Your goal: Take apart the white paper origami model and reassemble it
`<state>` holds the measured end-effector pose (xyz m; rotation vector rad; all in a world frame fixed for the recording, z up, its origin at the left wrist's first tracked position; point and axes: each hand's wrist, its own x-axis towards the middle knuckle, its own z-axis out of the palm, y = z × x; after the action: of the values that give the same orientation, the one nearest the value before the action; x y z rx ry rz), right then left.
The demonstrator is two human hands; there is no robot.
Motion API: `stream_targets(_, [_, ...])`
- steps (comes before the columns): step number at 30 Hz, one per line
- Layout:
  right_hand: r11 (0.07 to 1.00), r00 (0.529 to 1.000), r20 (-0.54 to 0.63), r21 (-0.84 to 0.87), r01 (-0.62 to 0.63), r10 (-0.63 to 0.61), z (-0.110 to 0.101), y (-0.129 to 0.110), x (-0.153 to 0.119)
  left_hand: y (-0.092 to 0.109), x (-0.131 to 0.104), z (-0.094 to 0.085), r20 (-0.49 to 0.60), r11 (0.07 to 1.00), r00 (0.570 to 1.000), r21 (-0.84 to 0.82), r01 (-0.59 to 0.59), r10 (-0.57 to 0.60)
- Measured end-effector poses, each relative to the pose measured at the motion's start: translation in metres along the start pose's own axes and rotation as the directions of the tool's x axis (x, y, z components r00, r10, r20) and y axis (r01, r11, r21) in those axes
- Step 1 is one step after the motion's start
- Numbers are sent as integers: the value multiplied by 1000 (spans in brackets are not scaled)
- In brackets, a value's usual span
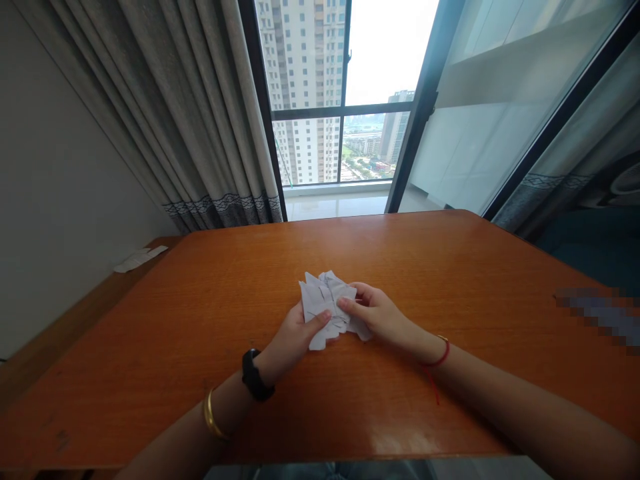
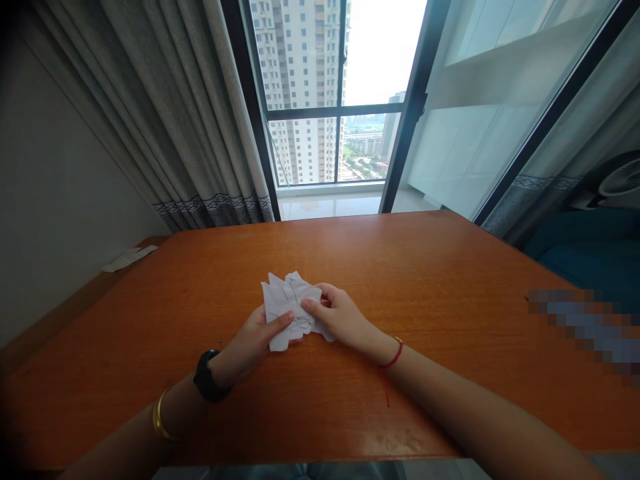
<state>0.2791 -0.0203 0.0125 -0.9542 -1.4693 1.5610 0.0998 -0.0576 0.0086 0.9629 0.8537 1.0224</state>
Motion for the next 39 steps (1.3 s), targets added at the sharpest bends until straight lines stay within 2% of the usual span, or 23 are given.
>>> stream_targets(3, [998, 998, -60, 64, 11, -7, 0, 0, 0, 0, 1, -1, -21, 998, 998, 24, -53, 54])
stream_targets(6, [978, 997, -77, 206, -14, 30, 0, -5, -1, 4, 2, -3, -64, 993, 992, 37, -109, 111])
stream_targets(10, [926, 992, -3, 359, -118, 128, -2, -11, -3, 10, 4, -6, -69, 995, 993, 9, -98, 99])
stream_targets(12, [905, 985, 43, 390, -171, 168, -1, -11, -5, 10, 5, -6, -72, 993, 991, 7, -114, 114])
stream_targets(14, [897, 981, 35, 400, -190, 192, 0, -9, -5, 7, 7, -7, -75, 990, 987, 19, -143, 144])
stream_targets(17, [903, 977, -92, 405, -142, 195, 1, -5, -4, 4, 10, -11, -95, 979, 975, 47, -198, 202])
stream_targets(20, [901, 957, -230, 429, -61, 174, -3, -6, 0, 6, 13, -17, -169, 973, 958, 23, -229, 229])
stream_targets(25, [907, 883, -464, 398, 134, 73, -12, -15, 2, 13, 13, -17, -237, 989, 962, -33, -147, 136])
stream_targets(27, [945, 892, -452, 295, 141, 8, -7, -13, 0, 10, 11, -11, -212, 990, 973, -87, -110, 90])
stream_targets(30, [984, 914, -404, 141, 105, -40, 6, -4, -2, 3, 6, -1, -71, 980, 997, -198, -9, -5])
stream_targets(33, [988, 934, -356, 140, 69, -15, 18, 8, -3, -1, 0, 4, 18, 991, 1000, -130, 28, -26])
stream_targets(36, [984, 959, -285, 174, 41, 11, 23, 16, -4, 0, -2, 4, -16, 998, 999, 28, -49, 49])
stream_targets(39, [977, 953, -297, 215, 8, 58, 24, 16, -4, 2, -1, 4, -69, 999, 997, 38, -26, 29])
